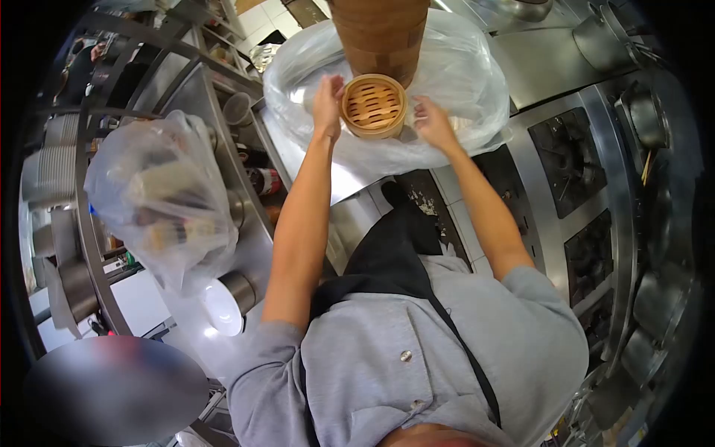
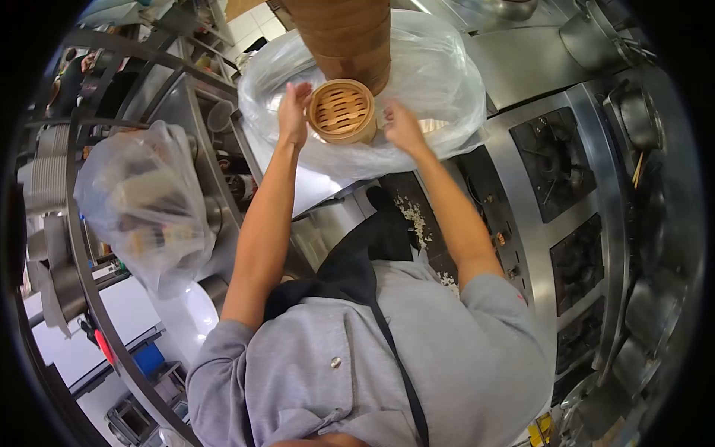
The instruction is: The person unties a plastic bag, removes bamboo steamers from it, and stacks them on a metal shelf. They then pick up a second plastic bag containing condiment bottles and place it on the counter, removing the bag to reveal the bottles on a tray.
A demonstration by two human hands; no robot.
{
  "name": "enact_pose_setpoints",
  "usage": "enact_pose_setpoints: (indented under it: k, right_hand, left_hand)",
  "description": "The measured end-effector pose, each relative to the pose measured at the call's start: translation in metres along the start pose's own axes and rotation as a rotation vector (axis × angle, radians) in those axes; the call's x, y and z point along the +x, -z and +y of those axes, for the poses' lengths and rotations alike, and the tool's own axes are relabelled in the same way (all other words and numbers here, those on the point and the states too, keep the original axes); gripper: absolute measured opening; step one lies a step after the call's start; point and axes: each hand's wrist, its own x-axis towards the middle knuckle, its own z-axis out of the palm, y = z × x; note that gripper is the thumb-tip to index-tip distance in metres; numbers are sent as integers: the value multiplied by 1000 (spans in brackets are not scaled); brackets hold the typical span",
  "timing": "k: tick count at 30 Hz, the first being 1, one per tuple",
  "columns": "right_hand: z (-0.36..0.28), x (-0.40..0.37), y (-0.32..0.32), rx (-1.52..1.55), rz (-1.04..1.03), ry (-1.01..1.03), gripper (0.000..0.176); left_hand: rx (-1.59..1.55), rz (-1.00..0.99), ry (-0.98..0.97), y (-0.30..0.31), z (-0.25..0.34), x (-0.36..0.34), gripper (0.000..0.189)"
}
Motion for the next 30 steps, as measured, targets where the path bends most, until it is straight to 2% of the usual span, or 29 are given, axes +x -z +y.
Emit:
enact_pose_setpoints:
  k: [1, 2, 3, 4, 5, 6, 7, 8, 9, 11, 12, 15, 16, 17, 19, 21, 22, 23, 25, 27, 28, 30]
  right_hand:
    - [4, -2, -11, -38, -29, 70, 73]
    - [5, -3, -22, -71, -64, 144, 89]
    - [7, -4, -27, -71, -82, 146, 89]
    - [7, -5, -34, -45, -104, 103, 95]
    - [5, -10, -41, -15, -131, 58, 102]
    - [-3, -9, -43, -139, -111, 10, 110]
    - [-2, -6, -48, -129, -127, 24, 110]
    - [4, -5, -52, -76, -157, -25, 115]
    - [-1, -4, -52, -26, -188, -72, 120]
    - [-25, -4, -45, -1, -154, 34, 114]
    - [-47, -4, -39, -27, -139, 57, 105]
    - [-86, 4, -42, 42, -172, 225, 72]
    - [-110, 8, -45, 25, -153, 267, 65]
    - [-138, 6, -40, 12, -141, 301, 57]
    - [-194, 16, -38, -85, -174, 526, 49]
    - [-225, 19, -45, -5, -238, 606, 57]
    - [-257, 17, -46, 112, -178, 652, 62]
    - [-298, 17, -51, 240, -131, 679, 67]
    - [-371, 12, -52, 369, -410, 629, 70]
    - [-429, 17, -62, 412, -497, 809, 74]
    - [-466, 25, -79, 502, -584, 872, 70]
    - [-538, 32, -90, 118, -289, 1342, 69]
  left_hand:
    - [-7, 5, 13, 2, -6, 5, 52]
    - [-32, 56, 105, 10, -9, 7, 55]
    - [-57, 111, 190, 19, -17, 11, 59]
    - [161, 58, 175, 26, -32, 9, 66]
    - [198, -25, 209, 39, -53, 6, 67]
    - [43, -78, 334, 43, -70, -6, 67]
    - [-98, 37, 431, 28, -67, -24, 67]
    - [-89, 64, 433, 22, -75, -34, 67]
    - [-157, 32, 354, 19, -71, -39, 68]
    - [-205, -18, 346, 24, -59, -40, 69]
    - [-214, 17, 324, 26, -50, -43, 69]
    - [-274, -169, 198, 45, -13, -49, 75]
    - [-213, -75, 143, 44, 15, -59, 79]
    - [-211, -117, 137, 54, 38, -68, 80]
    - [-62, -118, -73, 70, 107, -89, 79]
    - [93, -42, -227, 80, 177, -118, 80]
    - [294, 5, -381, 85, 212, -136, 79]
    - [359, 53, -393, 95, 242, -149, 81]
    - [554, 170, -527, 106, 310, -193, 83]
    - [742, 316, -648, 115, 372, -246, 86]
    - [853, 369, -716, 132, 405, -250, 89]
    - [1113, 614, -740, 123, 474, -305, 93]
